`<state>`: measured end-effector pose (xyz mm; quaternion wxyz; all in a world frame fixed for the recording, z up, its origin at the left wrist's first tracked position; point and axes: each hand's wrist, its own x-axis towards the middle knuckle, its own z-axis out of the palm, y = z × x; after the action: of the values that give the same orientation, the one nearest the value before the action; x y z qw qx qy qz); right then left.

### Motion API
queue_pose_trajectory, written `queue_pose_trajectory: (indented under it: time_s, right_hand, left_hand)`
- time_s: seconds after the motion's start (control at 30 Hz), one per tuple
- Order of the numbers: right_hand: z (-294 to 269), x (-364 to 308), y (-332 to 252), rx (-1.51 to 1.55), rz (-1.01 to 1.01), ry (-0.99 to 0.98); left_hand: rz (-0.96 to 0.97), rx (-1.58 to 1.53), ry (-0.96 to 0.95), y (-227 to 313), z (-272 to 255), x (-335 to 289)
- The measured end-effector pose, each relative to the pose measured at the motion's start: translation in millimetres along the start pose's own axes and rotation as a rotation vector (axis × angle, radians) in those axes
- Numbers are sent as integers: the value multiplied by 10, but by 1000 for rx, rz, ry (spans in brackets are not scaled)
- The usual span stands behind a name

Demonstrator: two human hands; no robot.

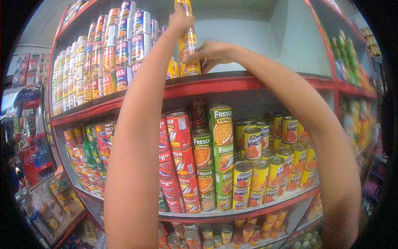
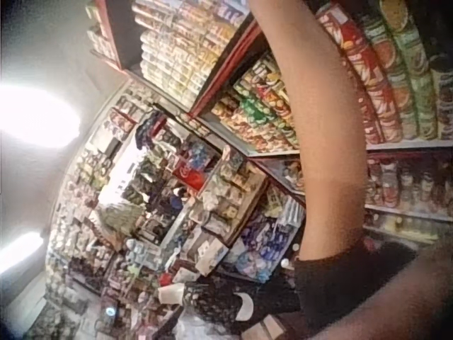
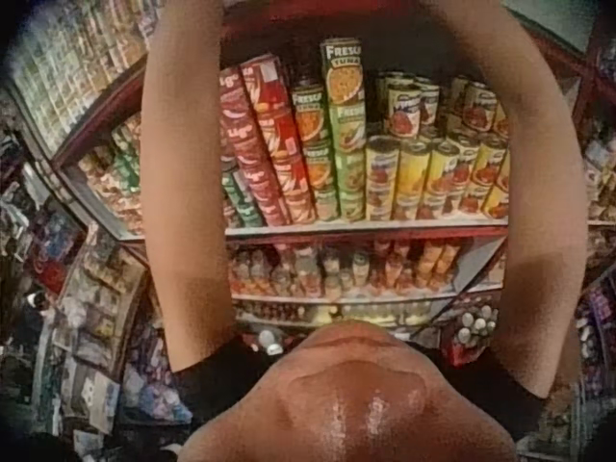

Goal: Restocking and organizing various canned food products on store shelves.

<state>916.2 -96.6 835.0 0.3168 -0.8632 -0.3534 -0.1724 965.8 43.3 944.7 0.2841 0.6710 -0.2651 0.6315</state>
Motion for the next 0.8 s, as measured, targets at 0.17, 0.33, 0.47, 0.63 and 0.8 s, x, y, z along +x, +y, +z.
queue_pose_trajectory:
  time_s: [0.17, 0.33, 0.47, 0.63, 0.8]
  right_hand:
    - [-123, 8, 57, -27, 80, 31]
    - [-136, -76, 31, -27, 125, 5]
    - [-200, -179, -5, 3, 148, 29]
    - [-250, -425, -24, -123, 68, 251]
    - [144, -807, -163, -240, -381, 584]
  left_hand:
    - [-43, 12, 5, 228, -35, -124]
    - [-58, -13, -41, 274, -177, -207]
    - [-4, -78, -31, 363, -385, -270]
    - [130, -50, 111, 427, -767, -525]
    - [361, -225, 184, 615, -1140, -1192]
